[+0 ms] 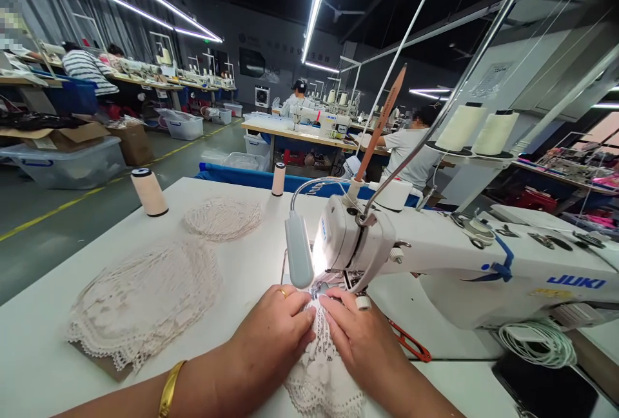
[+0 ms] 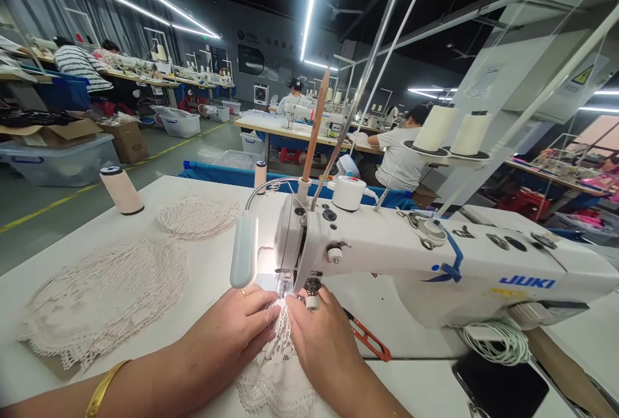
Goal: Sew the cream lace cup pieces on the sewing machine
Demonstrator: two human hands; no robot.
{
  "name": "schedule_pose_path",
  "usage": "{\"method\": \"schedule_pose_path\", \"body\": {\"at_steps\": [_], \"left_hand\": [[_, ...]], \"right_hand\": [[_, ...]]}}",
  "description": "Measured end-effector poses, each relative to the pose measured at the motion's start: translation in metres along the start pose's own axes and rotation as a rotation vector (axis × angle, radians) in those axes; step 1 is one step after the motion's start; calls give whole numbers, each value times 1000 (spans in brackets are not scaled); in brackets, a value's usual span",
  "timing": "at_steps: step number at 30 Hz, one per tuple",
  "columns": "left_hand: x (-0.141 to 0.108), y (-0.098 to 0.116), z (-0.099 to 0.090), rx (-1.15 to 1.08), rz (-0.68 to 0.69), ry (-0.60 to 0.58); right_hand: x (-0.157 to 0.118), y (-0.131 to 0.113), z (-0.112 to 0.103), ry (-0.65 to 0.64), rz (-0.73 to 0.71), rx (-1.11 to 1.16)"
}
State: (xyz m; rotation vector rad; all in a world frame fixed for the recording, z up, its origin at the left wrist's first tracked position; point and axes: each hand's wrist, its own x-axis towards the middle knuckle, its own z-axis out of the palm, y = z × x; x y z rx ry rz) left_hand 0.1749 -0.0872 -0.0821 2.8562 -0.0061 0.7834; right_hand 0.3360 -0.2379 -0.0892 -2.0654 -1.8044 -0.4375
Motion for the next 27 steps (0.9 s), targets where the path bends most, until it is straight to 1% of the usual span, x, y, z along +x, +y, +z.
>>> {"method": "schedule_pose_path", "body": {"at_steps": [2, 4, 6, 8, 9, 11, 13, 15, 17, 18, 20, 21, 23, 25, 27], "left_hand": [[0, 0, 0, 9, -11, -12], [2, 0, -3, 11, -34, -57], [3, 0, -14, -11, -60, -131], [3, 0, -31, -72, -62, -221], [2, 0, -41, -110, -48, -267], [0, 0, -57, -162, 11, -318], [-2, 1, -63, -170, 53, -326], [-1, 0, -57, -188, 72, -295], [2, -1, -43, -248, 34, -237], [4, -2, -36, -290, -11, -205], [11, -4, -26, -379, -118, -141], [14, -4, -23, -422, -161, -114], [21, -4, -22, -489, -207, -71], [27, -4, -23, -523, -234, -53], [31, -5, -24, -544, -249, -66]], "right_hand": [[0, 1, 1, 14, -19, -2], [-2, 2, 0, 28, -39, -7], [-5, 3, -4, 46, -71, 0], [-9, 4, -13, 54, -126, 56], [-11, 3, -19, 41, -157, 104], [-12, 1, -30, -55, -198, 219], [-12, -2, -36, -131, -242, 306], [-10, -5, -36, -129, -265, 347], [-9, -5, -31, -78, -243, 373], [-7, -5, -29, -38, -209, 389], [-5, -5, -26, 61, -96, 438], [-3, -6, -25, 117, -34, 470], [1, -8, -25, 205, 73, 534], [6, -11, -24, 226, 151, 604], [10, -14, -24, 211, 222, 673]]}}
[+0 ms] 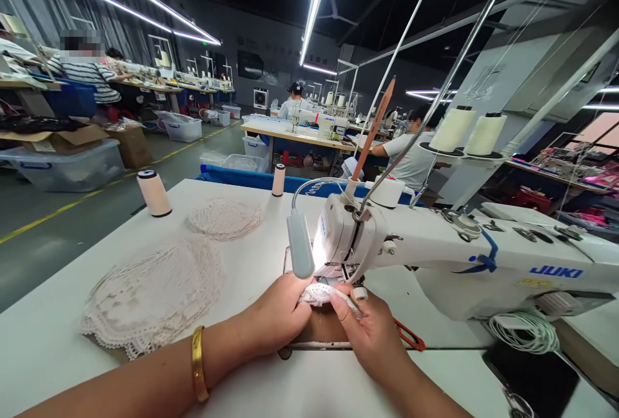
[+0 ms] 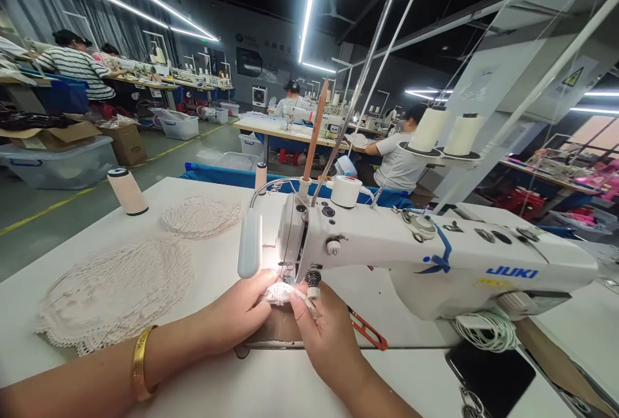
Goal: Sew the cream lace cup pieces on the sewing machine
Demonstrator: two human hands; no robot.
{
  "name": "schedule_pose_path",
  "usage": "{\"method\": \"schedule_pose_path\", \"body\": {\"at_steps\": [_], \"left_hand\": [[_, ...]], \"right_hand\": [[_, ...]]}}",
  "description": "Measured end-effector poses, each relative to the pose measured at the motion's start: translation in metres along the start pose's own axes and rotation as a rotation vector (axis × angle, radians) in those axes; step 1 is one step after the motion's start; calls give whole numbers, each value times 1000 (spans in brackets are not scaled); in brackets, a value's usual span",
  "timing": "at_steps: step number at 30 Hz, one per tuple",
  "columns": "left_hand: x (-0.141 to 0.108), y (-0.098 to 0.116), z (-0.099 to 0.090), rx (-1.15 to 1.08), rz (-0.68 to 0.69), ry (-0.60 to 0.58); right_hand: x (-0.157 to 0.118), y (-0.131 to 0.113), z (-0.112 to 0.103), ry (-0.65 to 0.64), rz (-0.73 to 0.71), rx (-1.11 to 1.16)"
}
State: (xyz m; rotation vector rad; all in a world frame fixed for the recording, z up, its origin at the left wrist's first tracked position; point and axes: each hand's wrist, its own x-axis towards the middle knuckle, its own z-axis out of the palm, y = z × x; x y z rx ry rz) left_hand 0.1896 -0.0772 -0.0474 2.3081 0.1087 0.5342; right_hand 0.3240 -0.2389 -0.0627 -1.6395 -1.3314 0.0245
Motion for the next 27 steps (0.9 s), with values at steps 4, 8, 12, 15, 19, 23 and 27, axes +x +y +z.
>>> {"method": "schedule_pose_path", "body": {"at_steps": [4, 8, 12, 15, 19, 23, 27], "left_hand": [[1, -5, 1, -50, -51, -61], [0, -8, 1, -134, -149, -108], [0, -3, -2, -249, -328, -164], [0, 0, -3, -288, -358, -164], [-5, -1, -2, -196, -207, -122], [-22, -5, 4, 44, 161, -58], [-38, -10, 13, 284, 341, 22]], "right_hand": [[2, -1, 4, 17, 66, 63], [1, 1, 5, 11, 55, 78], [0, 3, 6, 11, 43, 63], [-2, 4, 6, 6, 30, 36], [-5, 5, 1, -67, -16, -29], [-9, 5, -11, -295, -249, -205], [-13, 5, -18, -449, -388, -311]]}}
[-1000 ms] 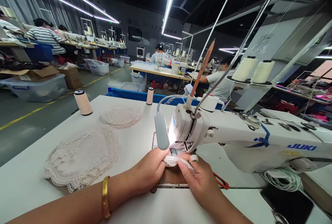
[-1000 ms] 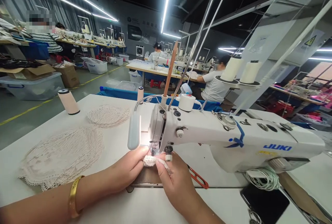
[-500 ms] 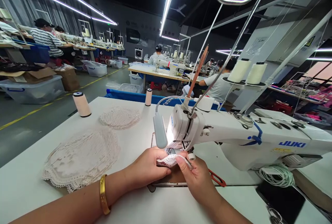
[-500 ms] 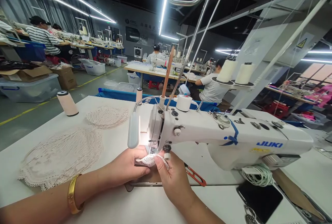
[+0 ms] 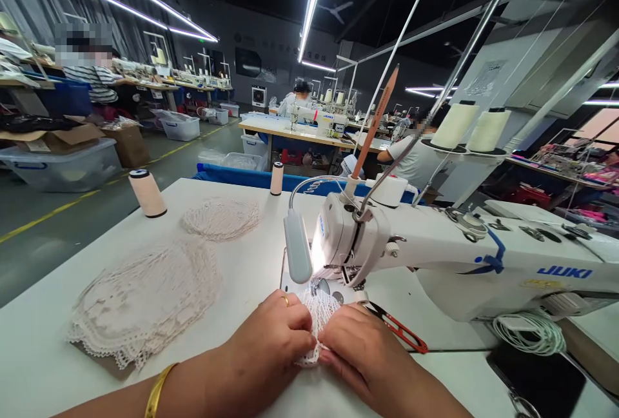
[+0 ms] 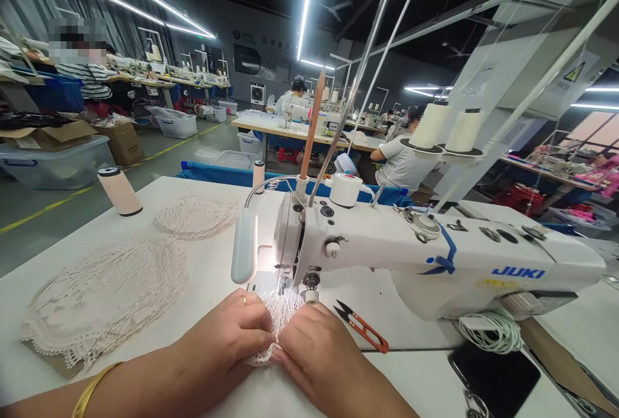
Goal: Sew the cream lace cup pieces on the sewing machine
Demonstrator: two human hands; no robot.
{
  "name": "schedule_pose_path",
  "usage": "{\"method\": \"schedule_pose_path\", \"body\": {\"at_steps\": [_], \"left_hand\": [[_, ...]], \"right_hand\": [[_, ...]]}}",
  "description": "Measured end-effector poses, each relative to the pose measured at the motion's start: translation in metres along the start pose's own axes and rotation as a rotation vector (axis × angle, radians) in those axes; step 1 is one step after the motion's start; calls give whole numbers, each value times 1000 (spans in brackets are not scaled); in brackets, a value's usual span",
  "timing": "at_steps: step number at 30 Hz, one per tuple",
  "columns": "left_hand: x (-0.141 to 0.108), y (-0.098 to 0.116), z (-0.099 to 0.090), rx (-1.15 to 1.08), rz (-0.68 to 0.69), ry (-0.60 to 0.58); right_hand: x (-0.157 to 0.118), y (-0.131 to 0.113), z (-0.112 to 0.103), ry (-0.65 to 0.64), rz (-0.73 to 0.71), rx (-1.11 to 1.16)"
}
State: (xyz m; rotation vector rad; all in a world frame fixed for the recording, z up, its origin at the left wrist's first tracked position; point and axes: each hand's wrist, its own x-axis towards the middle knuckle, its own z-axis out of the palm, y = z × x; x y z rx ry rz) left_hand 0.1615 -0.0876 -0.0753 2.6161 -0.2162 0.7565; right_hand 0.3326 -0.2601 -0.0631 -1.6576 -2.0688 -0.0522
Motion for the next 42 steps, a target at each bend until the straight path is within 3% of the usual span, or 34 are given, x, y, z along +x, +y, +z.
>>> {"method": "schedule_pose_path", "body": {"at_steps": [8, 19, 23, 27, 31, 34, 39, 42], "left_hand": [[1, -1, 3, 30, 9, 5], [11, -18, 6, 92, -9, 9], [16, -21, 3, 53, -91, -53], [25, -20, -5, -139, -181, -88], [35, -19, -13, -322, -292, -107], [41, -18, -17, -430, -380, -128], [40, -17, -15, -406, -503, -194], [38, -17, -10, -363, -508, -195]], "right_hand": [[0, 3, 0, -27, 57, -42], [6, 16, 10, 38, 96, -85], [6, 21, 10, 18, 151, -82], [4, 19, 13, 49, 161, -97], [9, 13, 21, 182, 119, -179], [15, 10, 24, 284, 173, -167], [20, 9, 22, 324, 211, -59], [19, 10, 23, 329, 213, -55]]}}
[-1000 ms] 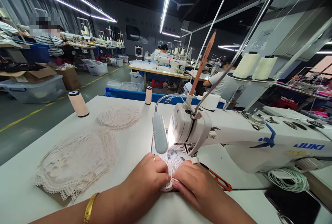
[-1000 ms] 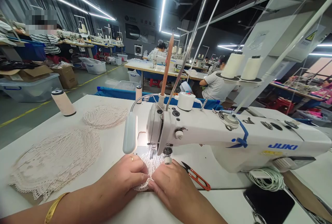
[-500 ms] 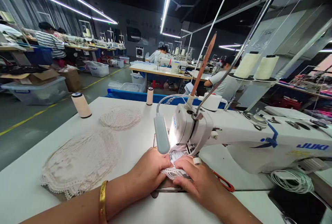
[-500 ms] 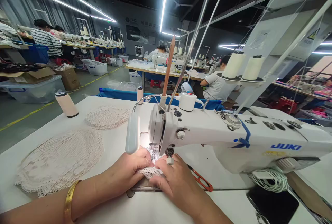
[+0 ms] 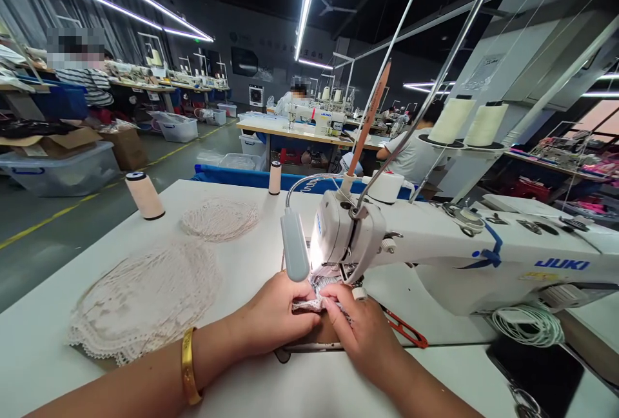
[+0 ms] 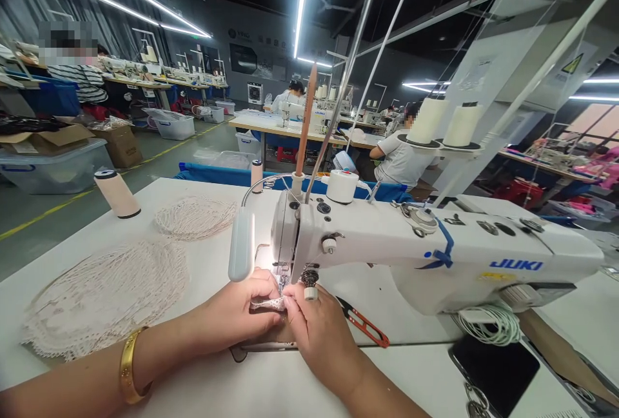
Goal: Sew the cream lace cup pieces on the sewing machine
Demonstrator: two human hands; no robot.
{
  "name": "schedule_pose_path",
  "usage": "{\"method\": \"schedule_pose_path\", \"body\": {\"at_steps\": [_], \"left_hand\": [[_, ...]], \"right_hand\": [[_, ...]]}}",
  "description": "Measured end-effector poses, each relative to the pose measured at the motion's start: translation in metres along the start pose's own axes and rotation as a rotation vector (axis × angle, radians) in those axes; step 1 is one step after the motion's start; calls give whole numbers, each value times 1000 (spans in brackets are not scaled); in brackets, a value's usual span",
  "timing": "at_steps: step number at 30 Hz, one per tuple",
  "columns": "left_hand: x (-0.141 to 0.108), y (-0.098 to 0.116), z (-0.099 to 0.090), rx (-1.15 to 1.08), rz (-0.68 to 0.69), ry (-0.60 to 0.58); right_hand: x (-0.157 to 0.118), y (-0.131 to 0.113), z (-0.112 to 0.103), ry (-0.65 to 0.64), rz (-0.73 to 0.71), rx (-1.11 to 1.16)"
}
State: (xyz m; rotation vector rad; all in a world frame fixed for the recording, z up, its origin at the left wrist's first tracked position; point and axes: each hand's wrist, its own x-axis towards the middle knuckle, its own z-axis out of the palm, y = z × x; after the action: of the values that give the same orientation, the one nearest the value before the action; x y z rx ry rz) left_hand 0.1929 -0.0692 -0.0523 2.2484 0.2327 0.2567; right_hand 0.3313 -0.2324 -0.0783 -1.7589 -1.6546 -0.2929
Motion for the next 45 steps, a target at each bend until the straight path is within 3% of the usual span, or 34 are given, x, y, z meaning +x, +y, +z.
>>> {"method": "schedule_pose_path", "body": {"at_steps": [4, 8, 12, 26, 32, 45], "left_hand": [[-2, -1, 2, 64, 161, 71], [-15, -6, 3, 228, 429, 106], [-29, -11, 8, 364, 534, 165], [-19, -17, 0, 507, 517, 163], [-22, -19, 3, 533, 592, 117], [-13, -23, 1, 576, 523, 139]], "right_hand": [[-2, 3, 0, -14, -10, 23], [-9, 3, -10, -197, -109, 37], [-15, -1, -23, -317, -189, 52], [-15, 6, -18, -248, -169, -46], [-19, 6, -17, -250, -187, -49], [-11, 6, -12, -259, -125, -66]]}}
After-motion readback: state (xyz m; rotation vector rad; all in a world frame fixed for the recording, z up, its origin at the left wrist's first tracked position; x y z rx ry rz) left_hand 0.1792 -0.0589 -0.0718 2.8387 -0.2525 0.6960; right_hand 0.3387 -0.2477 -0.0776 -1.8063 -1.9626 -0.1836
